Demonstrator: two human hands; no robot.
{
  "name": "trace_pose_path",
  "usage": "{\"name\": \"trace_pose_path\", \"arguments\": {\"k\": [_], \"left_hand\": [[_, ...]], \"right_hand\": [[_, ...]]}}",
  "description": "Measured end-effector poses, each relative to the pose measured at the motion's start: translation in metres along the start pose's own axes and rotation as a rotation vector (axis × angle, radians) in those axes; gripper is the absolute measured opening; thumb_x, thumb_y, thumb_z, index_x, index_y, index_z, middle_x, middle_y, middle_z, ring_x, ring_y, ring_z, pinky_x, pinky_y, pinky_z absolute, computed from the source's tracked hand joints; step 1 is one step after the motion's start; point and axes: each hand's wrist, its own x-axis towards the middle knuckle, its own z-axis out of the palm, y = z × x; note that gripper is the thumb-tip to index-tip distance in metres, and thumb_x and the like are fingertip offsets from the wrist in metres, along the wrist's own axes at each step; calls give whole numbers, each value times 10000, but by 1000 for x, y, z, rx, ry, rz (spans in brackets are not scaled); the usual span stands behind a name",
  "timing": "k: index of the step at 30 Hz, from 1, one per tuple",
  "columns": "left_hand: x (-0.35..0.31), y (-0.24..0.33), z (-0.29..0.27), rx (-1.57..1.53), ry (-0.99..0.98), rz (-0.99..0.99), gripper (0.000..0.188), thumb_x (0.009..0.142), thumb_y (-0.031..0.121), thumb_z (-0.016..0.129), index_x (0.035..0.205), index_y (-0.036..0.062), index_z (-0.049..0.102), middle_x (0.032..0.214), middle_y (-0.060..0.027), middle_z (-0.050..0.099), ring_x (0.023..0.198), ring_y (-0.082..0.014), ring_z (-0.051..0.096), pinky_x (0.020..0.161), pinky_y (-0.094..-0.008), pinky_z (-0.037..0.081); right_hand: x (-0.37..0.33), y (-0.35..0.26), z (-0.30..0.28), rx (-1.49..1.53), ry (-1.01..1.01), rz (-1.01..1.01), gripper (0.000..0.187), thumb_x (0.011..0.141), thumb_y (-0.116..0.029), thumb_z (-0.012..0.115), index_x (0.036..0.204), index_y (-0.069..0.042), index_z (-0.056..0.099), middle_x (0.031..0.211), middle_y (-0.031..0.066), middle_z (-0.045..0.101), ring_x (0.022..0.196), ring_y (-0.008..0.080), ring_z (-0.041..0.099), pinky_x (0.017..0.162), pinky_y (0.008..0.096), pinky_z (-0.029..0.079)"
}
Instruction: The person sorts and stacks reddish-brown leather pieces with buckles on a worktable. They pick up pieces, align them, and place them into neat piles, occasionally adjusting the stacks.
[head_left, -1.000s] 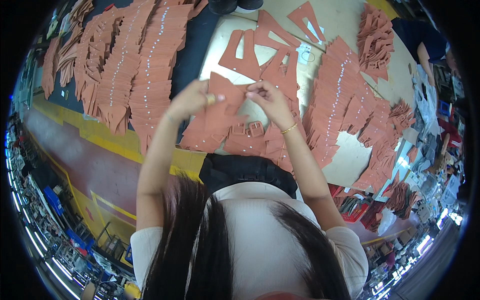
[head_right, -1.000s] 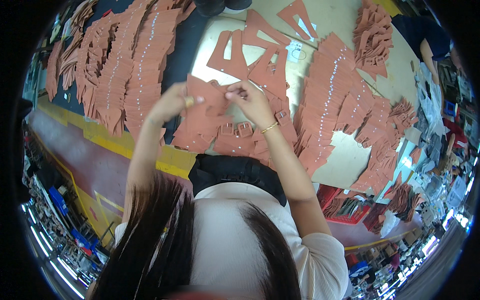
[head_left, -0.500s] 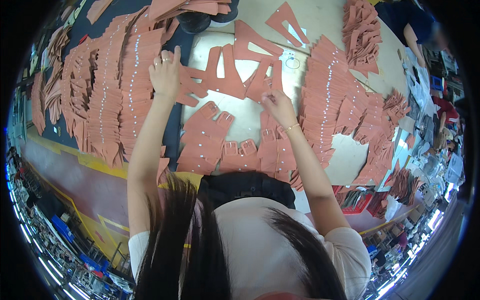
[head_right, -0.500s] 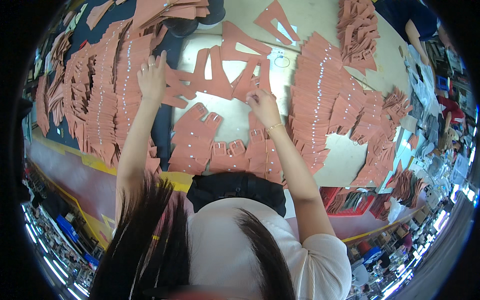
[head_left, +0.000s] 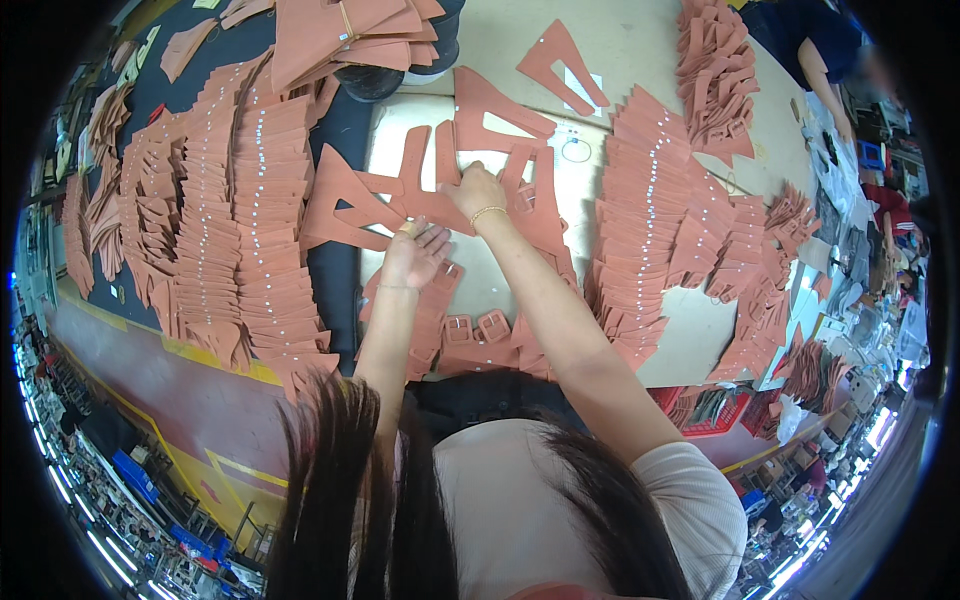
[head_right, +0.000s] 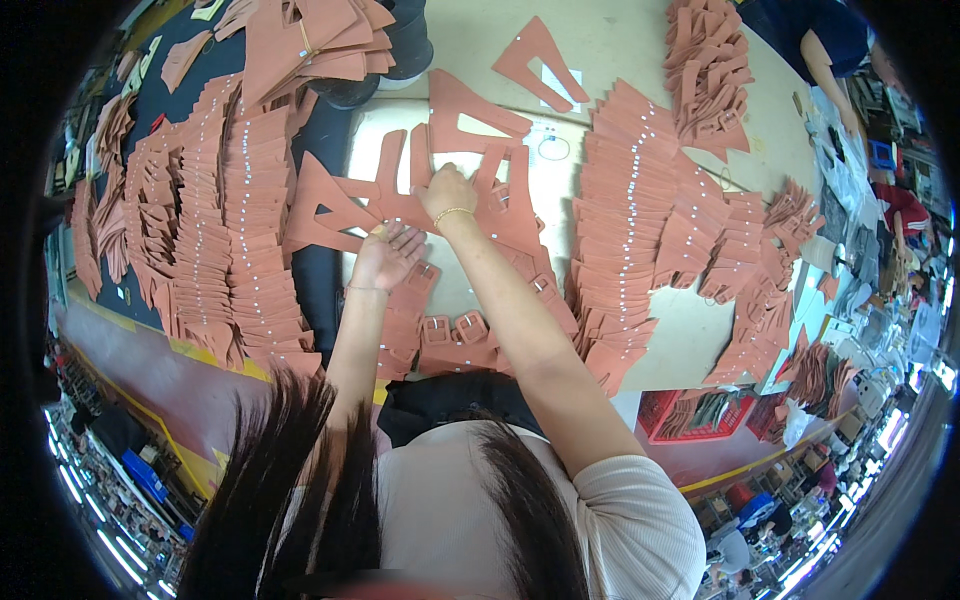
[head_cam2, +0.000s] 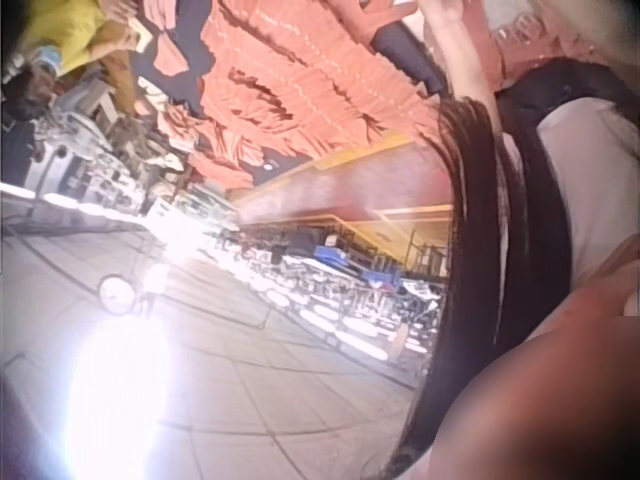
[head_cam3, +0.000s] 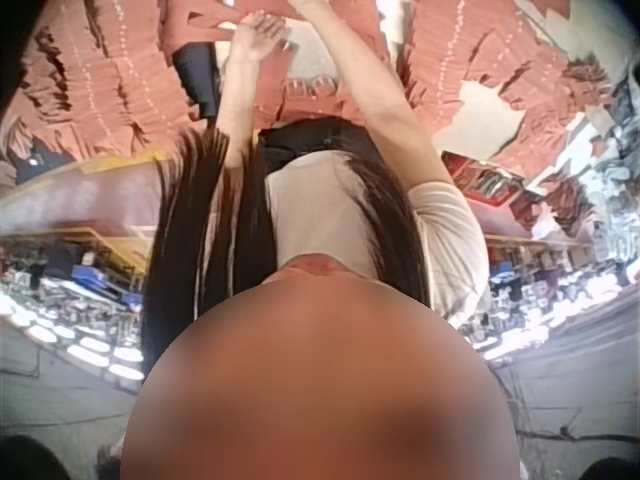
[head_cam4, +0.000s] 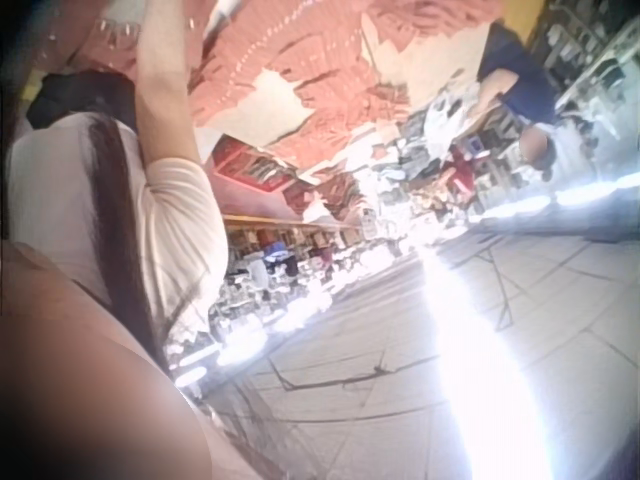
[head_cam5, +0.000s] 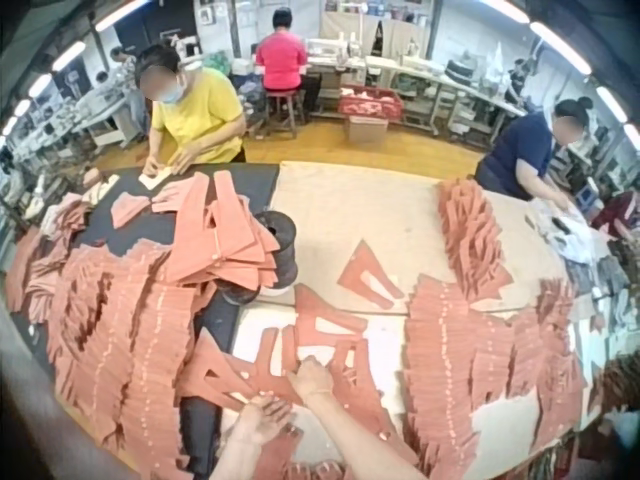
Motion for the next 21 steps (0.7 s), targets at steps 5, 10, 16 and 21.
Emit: {"name": "trace_pose_path", "arguments": {"k": [5, 10, 16, 21], "left_hand": [[-3, 7, 6, -73, -18, -39, 517, 942, 294, 539, 1332, 6, 360, 1394, -199, 345, 1298, -337, 382, 1080, -471, 332], [-11, 5, 21, -130, -186, -16, 515, 913, 289, 600, 1308, 18, 413, 1406, -186, 349, 1293, -308, 395, 1085, -450, 337], [-40, -4, 51, -162, -738, -5, 490, 941, 268, 545, 1330, 8, 399, 1373, -194, 430, 1291, -292, 428, 1088, -433, 363], [-75, 5, 46, 113, -704, -111, 506, 965, 286, 491, 1364, -6, 383, 1308, -162, 521, 1213, -275, 518, 1038, -435, 426]], "right_hand": [[-5, -3, 1, -130, 93, -195, 416, 786, -306, 712, 1026, 14, 600, 1038, 214, 656, 962, 359, 643, 826, 435, 510], [-22, 19, -21, 448, 26, -266, 410, 837, -296, 681, 1064, 30, 579, 936, 200, 675, 923, 308, 662, 793, 378, 516], [-95, 46, -73, 456, -352, -26, 379, 889, -349, 655, 871, 27, 609, 868, 148, 677, 763, 164, 671, 647, 304, 524], [-148, 42, -130, 225, -155, -274, 313, 863, -291, 684, 984, -6, 641, 878, 111, 679, 785, 194, 666, 700, 317, 516]]}}
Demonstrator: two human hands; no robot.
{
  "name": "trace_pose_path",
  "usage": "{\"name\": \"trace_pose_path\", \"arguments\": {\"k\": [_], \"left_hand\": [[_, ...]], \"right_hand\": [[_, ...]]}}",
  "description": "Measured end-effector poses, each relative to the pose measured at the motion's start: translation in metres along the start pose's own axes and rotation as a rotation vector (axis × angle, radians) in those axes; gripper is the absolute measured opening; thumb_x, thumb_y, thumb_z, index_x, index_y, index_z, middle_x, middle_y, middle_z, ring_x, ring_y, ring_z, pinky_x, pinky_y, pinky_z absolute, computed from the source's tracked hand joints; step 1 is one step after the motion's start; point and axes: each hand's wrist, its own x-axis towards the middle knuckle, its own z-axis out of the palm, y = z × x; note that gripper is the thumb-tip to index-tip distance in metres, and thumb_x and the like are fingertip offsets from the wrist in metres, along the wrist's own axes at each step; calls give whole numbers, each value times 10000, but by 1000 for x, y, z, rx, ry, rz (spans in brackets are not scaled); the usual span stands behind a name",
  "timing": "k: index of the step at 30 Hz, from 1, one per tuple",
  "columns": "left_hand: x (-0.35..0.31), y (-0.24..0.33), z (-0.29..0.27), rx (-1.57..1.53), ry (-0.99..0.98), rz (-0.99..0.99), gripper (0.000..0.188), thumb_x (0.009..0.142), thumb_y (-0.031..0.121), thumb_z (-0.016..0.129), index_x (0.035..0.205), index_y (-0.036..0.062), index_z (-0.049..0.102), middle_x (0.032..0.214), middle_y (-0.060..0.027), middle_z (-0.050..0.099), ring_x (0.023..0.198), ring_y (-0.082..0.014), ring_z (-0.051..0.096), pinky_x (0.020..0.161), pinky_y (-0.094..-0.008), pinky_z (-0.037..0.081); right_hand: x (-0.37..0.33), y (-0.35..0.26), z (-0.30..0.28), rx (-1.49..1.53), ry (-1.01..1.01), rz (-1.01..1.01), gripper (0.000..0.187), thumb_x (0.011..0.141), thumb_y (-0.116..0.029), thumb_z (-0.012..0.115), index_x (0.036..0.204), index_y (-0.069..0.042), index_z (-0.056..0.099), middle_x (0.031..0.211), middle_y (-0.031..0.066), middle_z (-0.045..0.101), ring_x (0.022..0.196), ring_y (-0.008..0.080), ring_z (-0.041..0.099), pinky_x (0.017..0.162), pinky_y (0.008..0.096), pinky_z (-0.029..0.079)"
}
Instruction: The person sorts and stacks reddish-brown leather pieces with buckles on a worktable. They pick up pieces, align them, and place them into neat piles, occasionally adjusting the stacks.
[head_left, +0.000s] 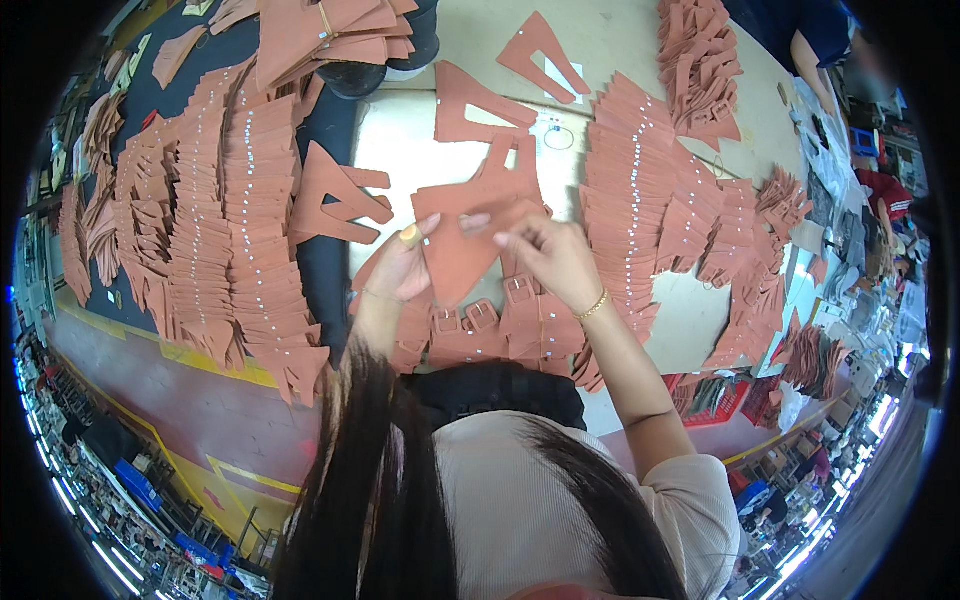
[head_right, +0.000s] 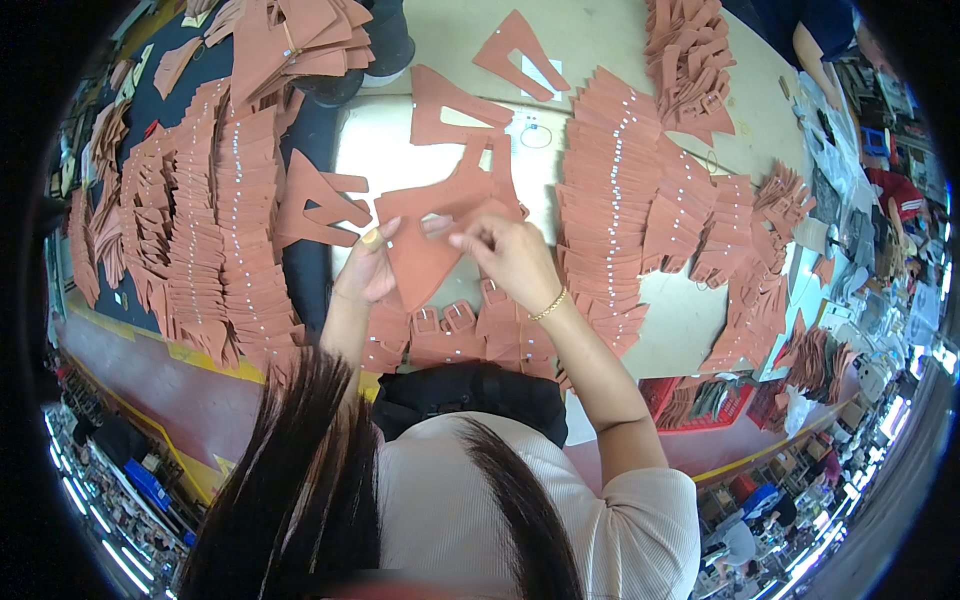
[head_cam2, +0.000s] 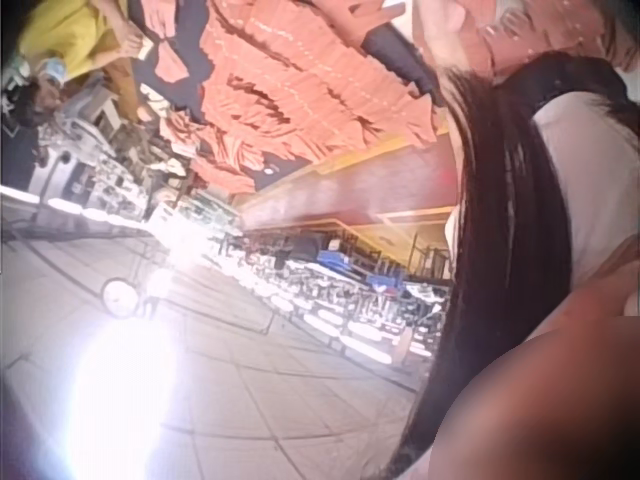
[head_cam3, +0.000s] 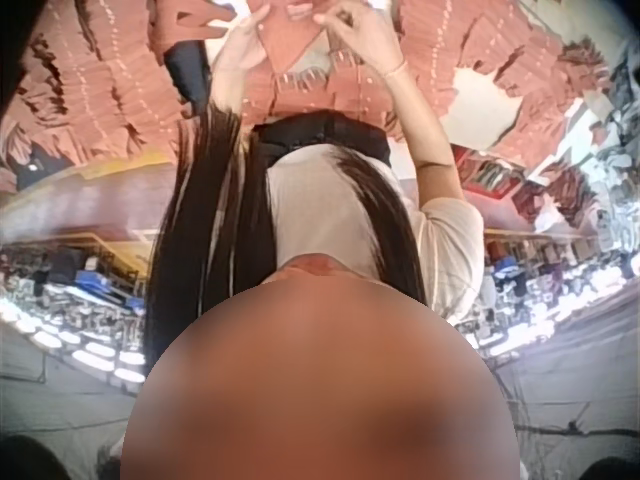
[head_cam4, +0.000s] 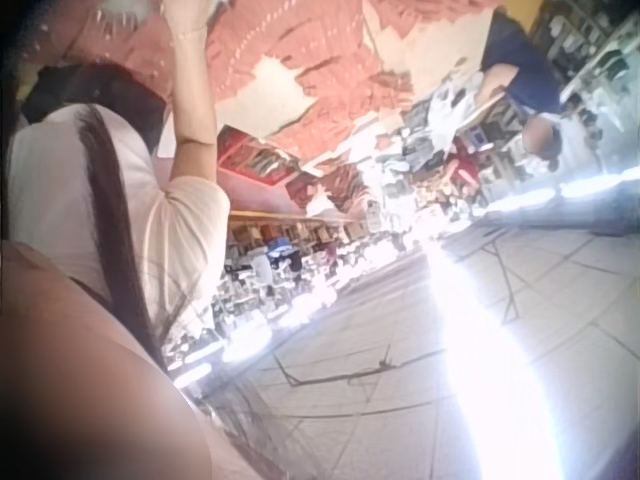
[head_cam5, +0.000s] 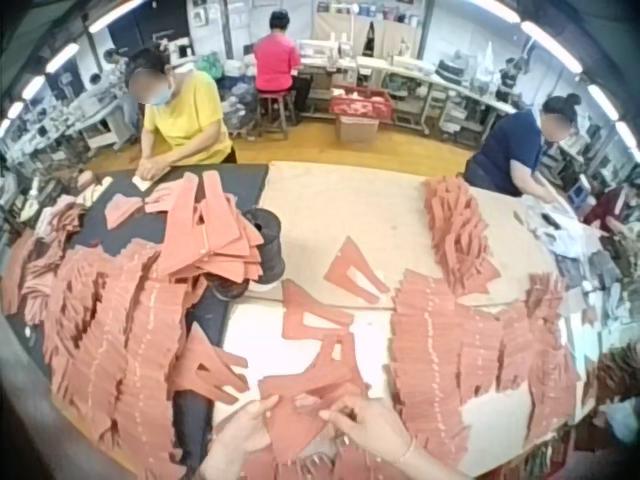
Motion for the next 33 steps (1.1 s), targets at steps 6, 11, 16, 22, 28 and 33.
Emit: {"name": "trace_pose_path", "arguments": {"k": [6, 11, 16, 22, 28, 33], "left_hand": [[-29, -12, -9, -48, -18, -284, 640, 954, 464, 444, 1377, -13, 382, 1257, -146, 571, 1104, -238, 597, 924, -372, 507], [-45, -33, -14, -465, -103, -232, 849, 862, 662, 468, 1410, 23, 357, 1336, -149, 505, 1132, -285, 564, 951, -438, 466], [-29, -66, -6, -467, -31, 156, 1029, 730, 765, 546, 1443, 61, 309, 1465, -174, 334, 1312, -398, 349, 1082, -546, 301], [-30, -75, -26, -423, -233, 158, 1035, 712, 741, 598, 1456, 92, 287, 1488, -179, 288, 1354, -407, 268, 1066, -648, 243], [-47, -55, -42, -329, 75, 103, 899, 816, 652, 558, 1466, 104, 266, 1488, -183, 284, 1370, -423, 243, 1043, -671, 256], [-58, -46, -39, -327, 83, 160, 764, 888, 552, 521, 1444, 74, 305, 1475, -182, 311, 1359, -426, 270, 1067, -648, 240]], "right_hand": [[-5, 0, 12, -227, 80, -452, 514, 779, -281, 746, 1203, -37, 590, 1107, 149, 633, 1024, 308, 623, 880, 384, 490], [-23, 33, 43, 396, -9, -109, 454, 818, -168, 722, 1209, -2, 563, 1155, 138, 624, 1025, 257, 632, 896, 337, 495], [-11, 55, 76, 348, 350, -12, 443, 823, -138, 711, 1208, 24, 565, 1118, 133, 612, 957, 209, 629, 823, 294, 504], [-25, 53, 77, 12, 391, -77, 428, 830, -149, 694, 1218, -5, 583, 1028, 144, 583, 890, 245, 604, 760, 326, 488], [36, 89, 28, -258, 595, -116, 329, 835, -207, 687, 1096, -13, 636, 995, 171, 569, 913, 309, 579, 820, 386, 473], [92, 96, 6, -521, 579, 32, 336, 770, -235, 727, 991, 1, 637, 978, 170, 596, 892, 343, 604, 797, 392, 490]]}}
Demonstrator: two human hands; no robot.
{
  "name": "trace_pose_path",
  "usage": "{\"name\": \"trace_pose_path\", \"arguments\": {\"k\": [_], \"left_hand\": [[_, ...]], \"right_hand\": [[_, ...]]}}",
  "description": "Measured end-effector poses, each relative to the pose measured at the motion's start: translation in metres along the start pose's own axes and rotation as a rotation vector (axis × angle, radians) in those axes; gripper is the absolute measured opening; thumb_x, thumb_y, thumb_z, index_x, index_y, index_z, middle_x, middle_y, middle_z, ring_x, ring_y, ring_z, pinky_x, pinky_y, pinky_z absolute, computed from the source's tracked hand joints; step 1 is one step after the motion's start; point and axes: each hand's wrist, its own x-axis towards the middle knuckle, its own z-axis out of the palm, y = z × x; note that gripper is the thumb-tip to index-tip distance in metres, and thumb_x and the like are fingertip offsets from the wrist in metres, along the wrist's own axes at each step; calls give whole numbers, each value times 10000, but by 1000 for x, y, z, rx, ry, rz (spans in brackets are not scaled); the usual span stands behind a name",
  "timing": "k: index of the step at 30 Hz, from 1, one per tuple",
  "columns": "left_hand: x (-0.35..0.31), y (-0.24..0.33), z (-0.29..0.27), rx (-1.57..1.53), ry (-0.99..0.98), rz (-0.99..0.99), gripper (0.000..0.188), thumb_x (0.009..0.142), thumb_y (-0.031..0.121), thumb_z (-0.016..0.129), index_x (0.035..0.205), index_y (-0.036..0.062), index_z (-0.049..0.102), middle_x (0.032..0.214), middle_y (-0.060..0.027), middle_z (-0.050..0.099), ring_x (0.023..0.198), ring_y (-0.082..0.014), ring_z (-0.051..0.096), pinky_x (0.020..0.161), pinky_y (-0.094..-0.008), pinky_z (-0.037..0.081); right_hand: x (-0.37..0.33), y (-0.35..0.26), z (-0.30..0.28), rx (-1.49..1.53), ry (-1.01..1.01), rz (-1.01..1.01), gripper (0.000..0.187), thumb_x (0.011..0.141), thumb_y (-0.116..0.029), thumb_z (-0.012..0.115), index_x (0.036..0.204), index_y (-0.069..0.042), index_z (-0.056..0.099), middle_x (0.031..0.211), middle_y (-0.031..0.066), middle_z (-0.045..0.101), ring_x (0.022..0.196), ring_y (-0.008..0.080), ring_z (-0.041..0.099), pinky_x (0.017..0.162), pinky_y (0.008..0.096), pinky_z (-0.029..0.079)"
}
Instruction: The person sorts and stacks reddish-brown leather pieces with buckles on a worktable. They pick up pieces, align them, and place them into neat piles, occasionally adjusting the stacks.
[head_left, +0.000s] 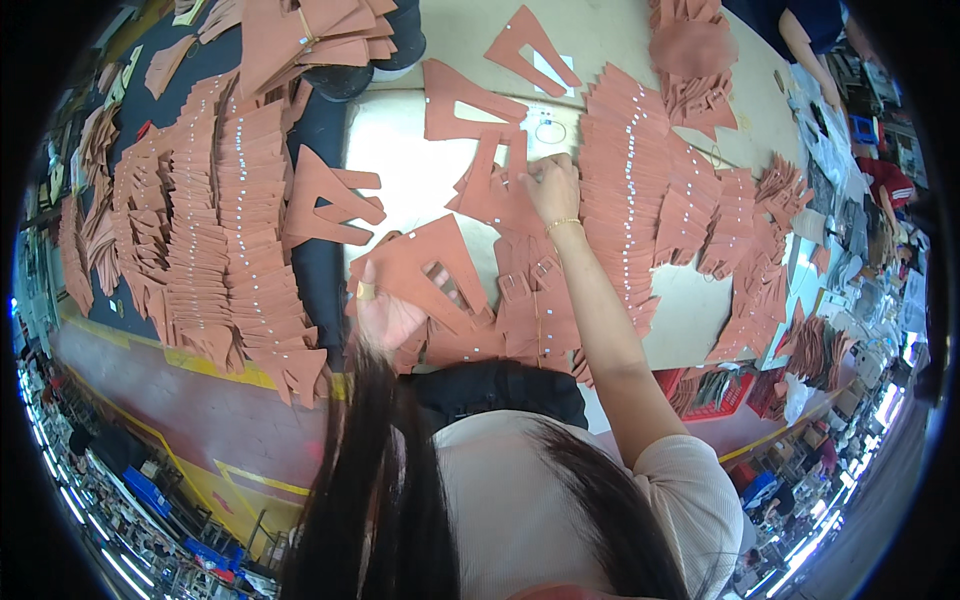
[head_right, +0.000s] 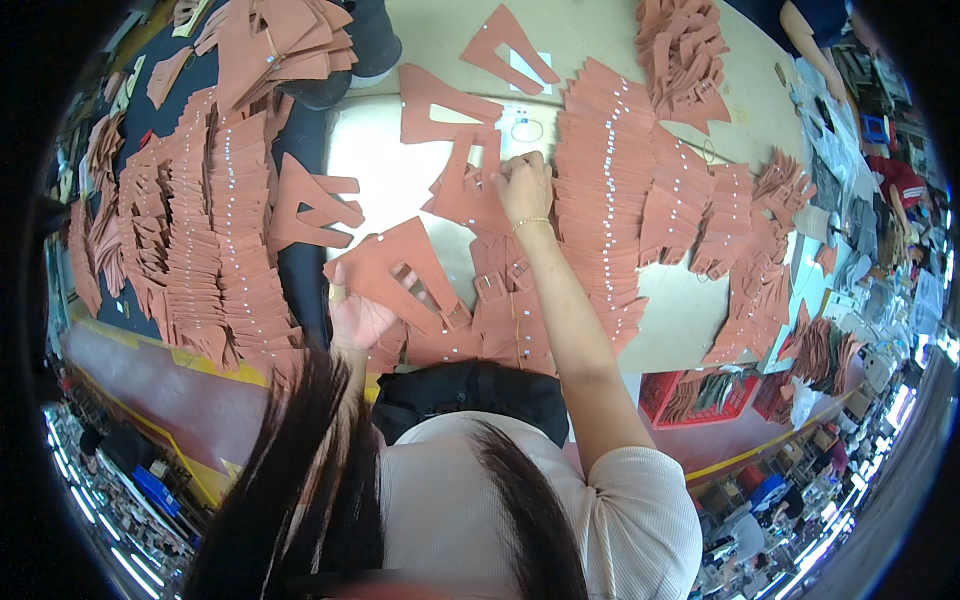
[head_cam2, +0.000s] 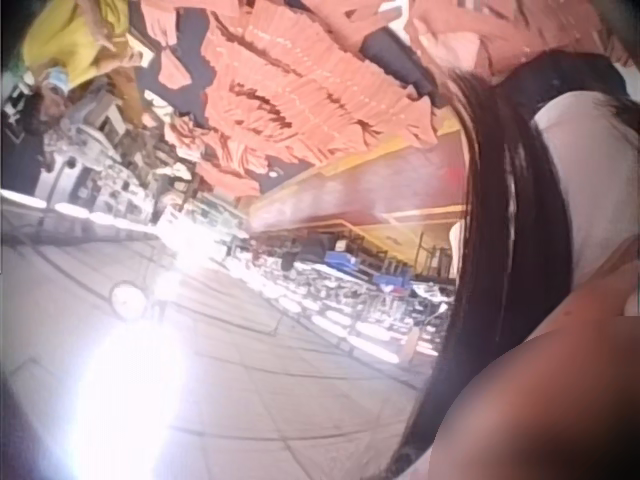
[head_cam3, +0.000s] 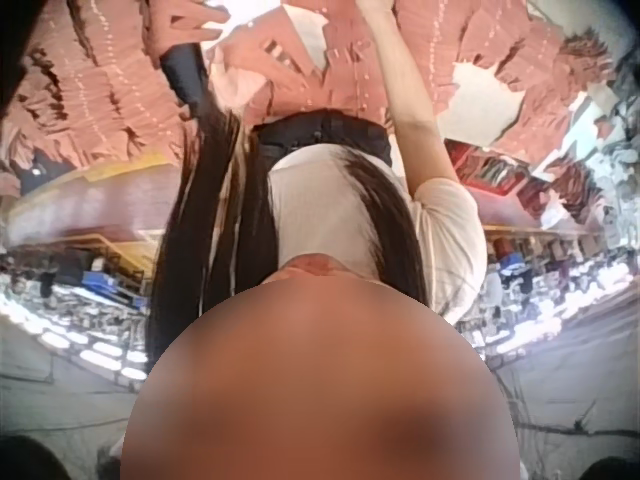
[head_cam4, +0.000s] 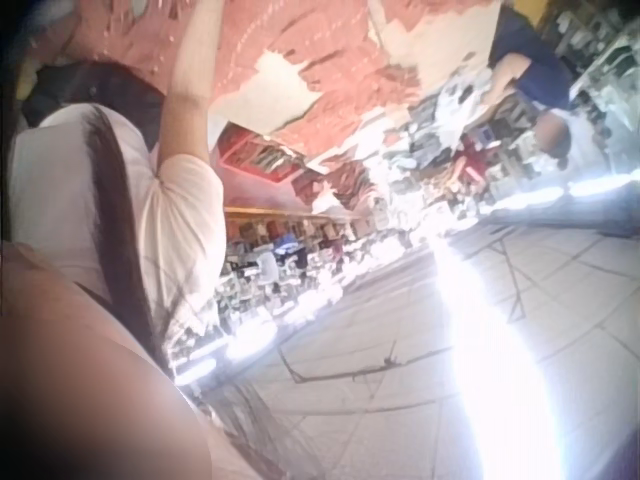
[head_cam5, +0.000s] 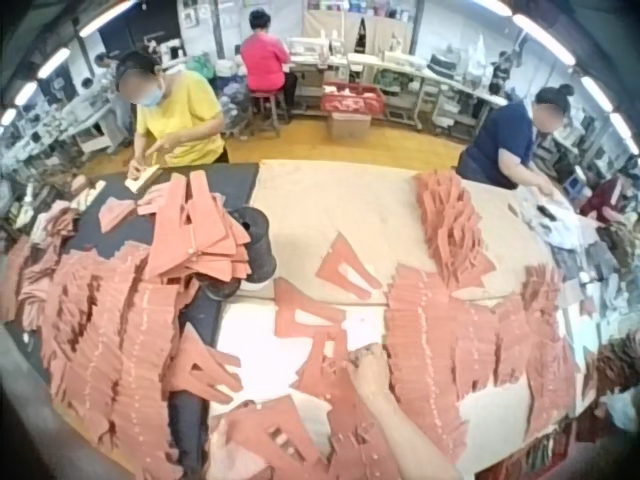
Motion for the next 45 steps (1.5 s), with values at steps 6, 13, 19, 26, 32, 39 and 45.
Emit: {"name": "trace_pose_path", "arguments": {"k": [6, 13, 19, 26, 32, 39, 45], "left_hand": [[-8, 5, -2, -70, 20, 38, 691, 918, 470, 496, 1423, 31, 322, 1450, -200, 339, 1345, -429, 296, 1086, -622, 236], [-19, 13, -6, -99, 25, 28, 736, 899, 453, 527, 1456, 50, 266, 1498, -187, 265, 1377, -418, 253, 1081, -635, 235], [-23, 15, -11, -83, 41, 50, 763, 884, 468, 544, 1458, 53, 261, 1507, -184, 250, 1393, -397, 231, 1094, -617, 229], [10, 9, 16, -70, -40, 134, 835, 840, 523, 586, 1460, 65, 265, 1502, -168, 274, 1393, -392, 233, 1125, -568, 192], [32, -4, 41, -171, -106, 218, 1003, 734, 674, 623, 1458, 72, 276, 1504, -145, 282, 1403, -357, 211, 1146, -519, 174], [11, -6, 39, -73, -81, -90, 950, 796, 752, 465, 1464, 104, 276, 1442, -177, 375, 1302, -383, 390, 1060, -548, 344], [29, -20, 13, 49, 99, -144, 726, 922, 575, 445, 1412, 49, 345, 1353, -211, 455, 1214, -423, 486, 989, -558, 430]], "right_hand": [[-9, -34, -27, 683, -302, 204, 194, 858, -162, 662, 807, -5, 560, 765, 101, 626, 643, 257, 675, 544, 333, 516], [-37, -57, -7, 1498, -252, 470, 187, 942, -193, 588, 959, -13, 541, 854, 103, 648, 722, 168, 675, 561, 249, 544], [-69, -40, 7, 959, -894, 495, 183, 944, -201, 585, 944, -18, 577, 870, 90, 668, 705, 135, 665, 581, 241, 530], [-34, -49, -8, 887, -548, 20, 296, 874, -211, 669, 1071, -1, 602, 1023, 143, 665, 979, 194, 641, 841, 316, 509], [-56, -69, -3, 993, -548, -115, 694, 825, -188, 731, 1405, -54, 374, 1348, 234, 472, 1231, 311, 492, 944, 367, 465], [-52, -49, -57, 1078, -991, 45, 603, 837, -155, 718, 1367, -65, 445, 1297, 157, 540, 1129, 181, 539, 702, 264, 527], [-76, -58, -56, 420, -507, -380, 488, 795, -100, 728, 1254, -76, 561, 1149, 102, 591, 1013, 238, 590, 843, 334, 493]]}}
